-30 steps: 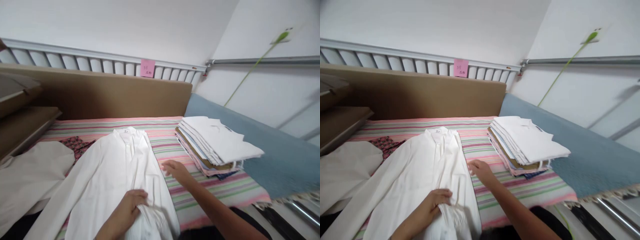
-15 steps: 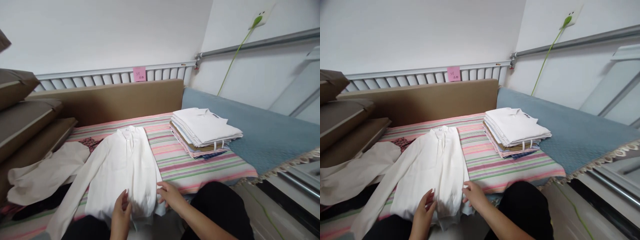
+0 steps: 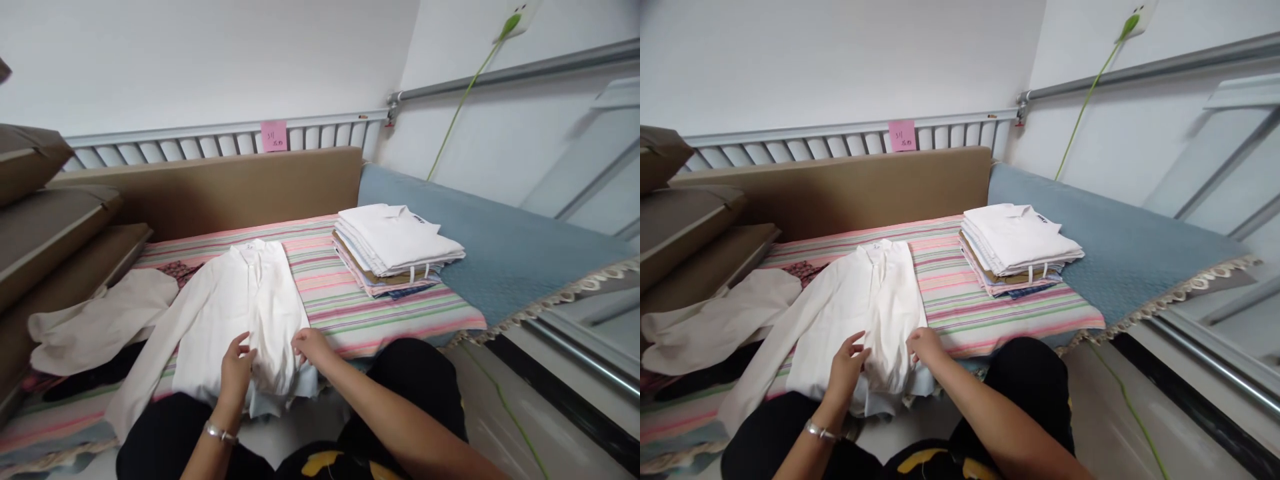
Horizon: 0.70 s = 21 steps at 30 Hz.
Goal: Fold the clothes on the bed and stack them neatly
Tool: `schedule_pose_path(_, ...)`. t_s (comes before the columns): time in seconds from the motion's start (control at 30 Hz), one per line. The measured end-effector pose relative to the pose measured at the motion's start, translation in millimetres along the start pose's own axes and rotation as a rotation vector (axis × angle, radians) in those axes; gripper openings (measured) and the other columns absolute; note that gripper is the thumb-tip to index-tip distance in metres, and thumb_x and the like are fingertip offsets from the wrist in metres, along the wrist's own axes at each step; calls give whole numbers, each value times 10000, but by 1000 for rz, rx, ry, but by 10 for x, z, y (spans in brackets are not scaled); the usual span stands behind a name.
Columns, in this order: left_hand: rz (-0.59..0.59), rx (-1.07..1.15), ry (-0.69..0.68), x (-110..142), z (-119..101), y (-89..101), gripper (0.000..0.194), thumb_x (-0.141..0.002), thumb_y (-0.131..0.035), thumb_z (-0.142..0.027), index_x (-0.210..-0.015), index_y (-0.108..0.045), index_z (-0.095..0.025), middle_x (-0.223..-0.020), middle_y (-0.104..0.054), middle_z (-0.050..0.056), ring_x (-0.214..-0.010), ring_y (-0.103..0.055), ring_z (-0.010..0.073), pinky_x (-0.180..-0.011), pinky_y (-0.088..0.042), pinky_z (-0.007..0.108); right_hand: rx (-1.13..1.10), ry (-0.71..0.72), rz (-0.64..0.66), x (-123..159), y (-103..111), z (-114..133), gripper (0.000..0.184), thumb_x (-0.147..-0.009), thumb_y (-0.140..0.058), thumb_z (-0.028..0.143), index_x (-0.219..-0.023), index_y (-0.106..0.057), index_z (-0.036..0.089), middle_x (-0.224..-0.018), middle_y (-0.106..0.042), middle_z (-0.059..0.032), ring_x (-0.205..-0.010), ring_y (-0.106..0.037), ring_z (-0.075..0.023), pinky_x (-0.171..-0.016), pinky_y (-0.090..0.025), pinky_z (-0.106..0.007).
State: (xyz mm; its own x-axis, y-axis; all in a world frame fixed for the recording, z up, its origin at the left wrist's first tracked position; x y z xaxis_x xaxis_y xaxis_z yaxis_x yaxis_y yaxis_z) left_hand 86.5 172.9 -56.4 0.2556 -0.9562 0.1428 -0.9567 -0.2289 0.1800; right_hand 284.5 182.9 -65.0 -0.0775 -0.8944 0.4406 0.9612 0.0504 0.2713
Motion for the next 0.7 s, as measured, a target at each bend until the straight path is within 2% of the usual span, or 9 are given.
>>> schedule_pose_path(0.07, 7, 83, 51, 35, -90, -4, 587, -560, -673, -363, -1098, -557, -160, -728, -507, -49, -477, -452, 65, -464, -356, 230, 28, 69, -7, 0, 88, 120, 57, -699, -575, 155, -642, -581, 159, -559, -584, 25, -470, -549, -93, -431, -358, -181)
schedule_pose_path(0.2, 22, 276, 122, 32, -219, -88, 586, -540, -701, -320, -1089, -548, -181, -698, -467, -74, -456, -399, 27, -427, -277, 186, 23, 192, -54, 2, 303, 418, 47, -725, -580, 213, -709, -608, 178, -744, -651, 5, -736, -617, -124, -560, -436, -175)
schedule_pose_path(0.3, 16, 330, 181, -17, -162, -175, 627, -482, -705, -269, -1077, -553, -143, -626, -455, -83, -444, -382, 29, -418, -243, 181, 11, 161, -90, -47, 378, 496, 58, -774, -522, 216, -766, -563, 177, -772, -633, 0, -685, -627, -112, -514, -445, -172)
schedule_pose_path(0.4, 10, 324, 215, -42, -47, -216, 653, -455, -680, -254, -1081, -554, -114, -569, -442, -94, -411, -336, 30, -405, -208, 184, 22, 62, -114, -99, 381, 397, 56, -808, -485, 208, -773, -512, 174, -734, -601, 3, -551, -605, -89, -450, -430, -170)
schedule_pose_path(0.5, 13, 369, 221, -50, -8, -200, 670, -440, -693, -271, -1080, -567, -119, -544, -452, -95, -421, -361, 40, -423, -236, 187, 37, -37, -82, -97, 360, 230, 57, -828, -482, 220, -794, -496, 175, -656, -572, 16, -471, -585, -90, -425, -428, -180)
schedule_pose_path(0.7, 37, 519, 282, -88, -193, -187, 649, -452, -742, -243, -1068, -571, -130, -557, -502, -75, -500, -469, 65, -501, -351, 196, 60, -146, 77, 97, 318, 17, 135, -824, -552, 294, -803, -497, 173, -613, -579, 7, -435, -591, -126, -396, -423, -200)
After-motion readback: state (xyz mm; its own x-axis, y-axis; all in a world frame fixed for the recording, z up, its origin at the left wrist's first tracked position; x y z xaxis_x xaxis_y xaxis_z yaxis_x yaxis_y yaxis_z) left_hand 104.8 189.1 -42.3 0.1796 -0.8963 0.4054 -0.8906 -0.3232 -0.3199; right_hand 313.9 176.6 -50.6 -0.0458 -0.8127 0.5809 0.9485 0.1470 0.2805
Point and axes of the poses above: each hand's wrist, its own x-axis away from the middle knuckle, its own y-axis out of the back of the hand, z = x × y, the point moved 3 cm from there along -x, towards the middle knuckle
